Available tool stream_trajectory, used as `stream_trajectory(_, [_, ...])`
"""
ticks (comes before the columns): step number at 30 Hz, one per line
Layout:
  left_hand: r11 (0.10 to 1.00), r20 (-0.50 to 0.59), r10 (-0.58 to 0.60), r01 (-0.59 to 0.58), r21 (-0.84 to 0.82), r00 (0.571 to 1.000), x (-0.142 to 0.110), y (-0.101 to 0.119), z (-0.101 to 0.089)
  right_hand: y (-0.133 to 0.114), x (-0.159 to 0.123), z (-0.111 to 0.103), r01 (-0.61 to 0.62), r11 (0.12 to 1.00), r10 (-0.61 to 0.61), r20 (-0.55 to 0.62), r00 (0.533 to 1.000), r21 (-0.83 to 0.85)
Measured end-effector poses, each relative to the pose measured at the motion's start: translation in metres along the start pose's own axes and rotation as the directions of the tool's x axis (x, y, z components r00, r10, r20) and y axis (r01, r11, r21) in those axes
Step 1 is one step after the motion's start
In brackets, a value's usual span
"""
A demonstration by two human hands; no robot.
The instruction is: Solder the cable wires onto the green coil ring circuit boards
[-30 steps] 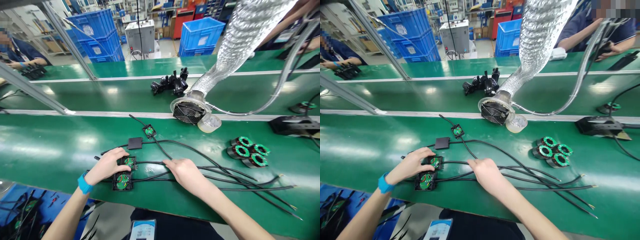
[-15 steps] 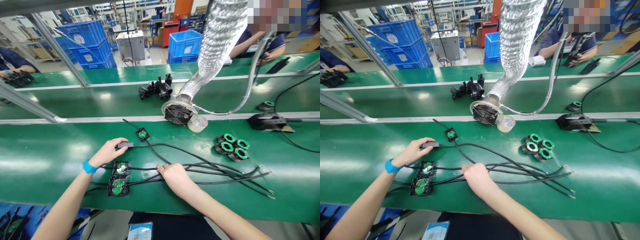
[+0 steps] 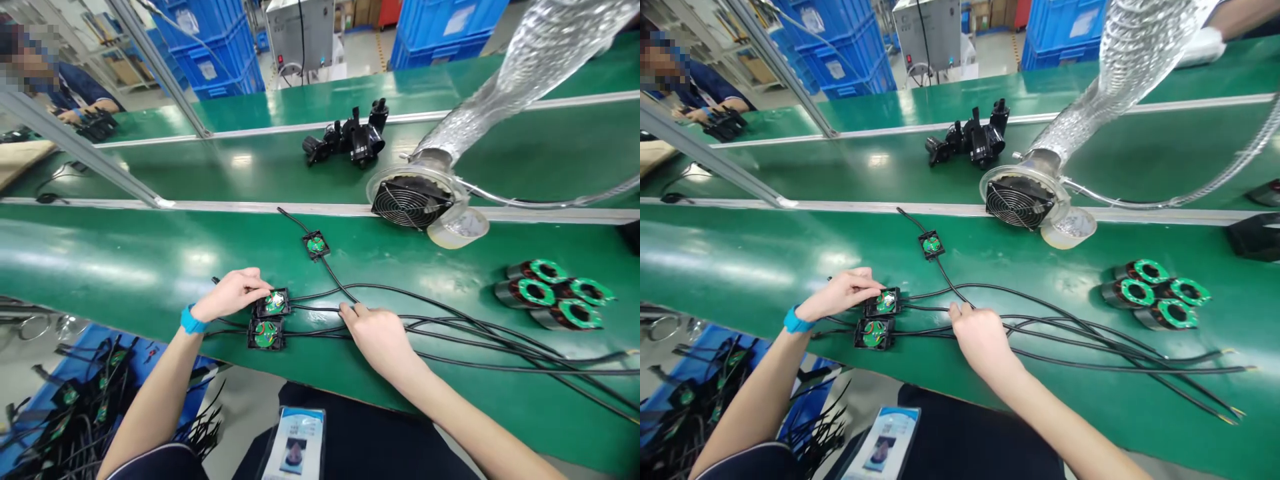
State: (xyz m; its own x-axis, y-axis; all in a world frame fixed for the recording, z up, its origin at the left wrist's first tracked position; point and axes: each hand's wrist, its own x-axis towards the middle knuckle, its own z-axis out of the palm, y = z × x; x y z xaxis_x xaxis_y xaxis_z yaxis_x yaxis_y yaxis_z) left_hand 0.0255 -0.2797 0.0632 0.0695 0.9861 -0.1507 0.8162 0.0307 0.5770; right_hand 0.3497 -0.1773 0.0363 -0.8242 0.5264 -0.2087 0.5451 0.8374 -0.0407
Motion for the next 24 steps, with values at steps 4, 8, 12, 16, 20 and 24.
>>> stream_trajectory(4, [0.998, 0.017, 0.067, -0.067, 0.016, 0.998, -0.003, -0.002, -0.011, 0.0, 0.001, 0.01, 0.04, 0.999, -0.041, -0.119, 0.992, -0.012])
stream_trajectory(8, [0.995, -0.023, 0.105, -0.104, 0.006, 0.994, 0.02, 0.006, -0.022, -0.001, 0.0, 0.027, 0.069, 0.997, -0.071, -0.287, 0.955, -0.015])
stream_trajectory(12, [0.953, -0.086, 0.257, -0.238, 0.186, 0.963, 0.076, 0.018, -0.021, -0.001, 0.001, 0.038, 0.096, 0.995, -0.094, -0.423, 0.901, -0.017])
stream_trajectory(16, [0.844, 0.121, 0.306, -0.328, 0.425, 0.944, 0.137, 0.021, -0.009, -0.001, 0.004, 0.043, 0.116, 0.993, -0.086, -0.53, 0.844, 0.023])
stream_trajectory(20, [0.829, 0.183, 0.309, -0.359, 0.428, 0.933, 0.17, 0.017, -0.004, -0.001, 0.004, 0.046, 0.124, 0.991, -0.075, -0.598, 0.798, 0.041])
stream_trajectory(24, [0.836, 0.124, 0.37, -0.388, 0.389, 0.921, 0.172, 0.013, -0.007, -0.001, 0.002, 0.051, 0.135, 0.99, -0.089, -0.609, 0.788, 0.03])
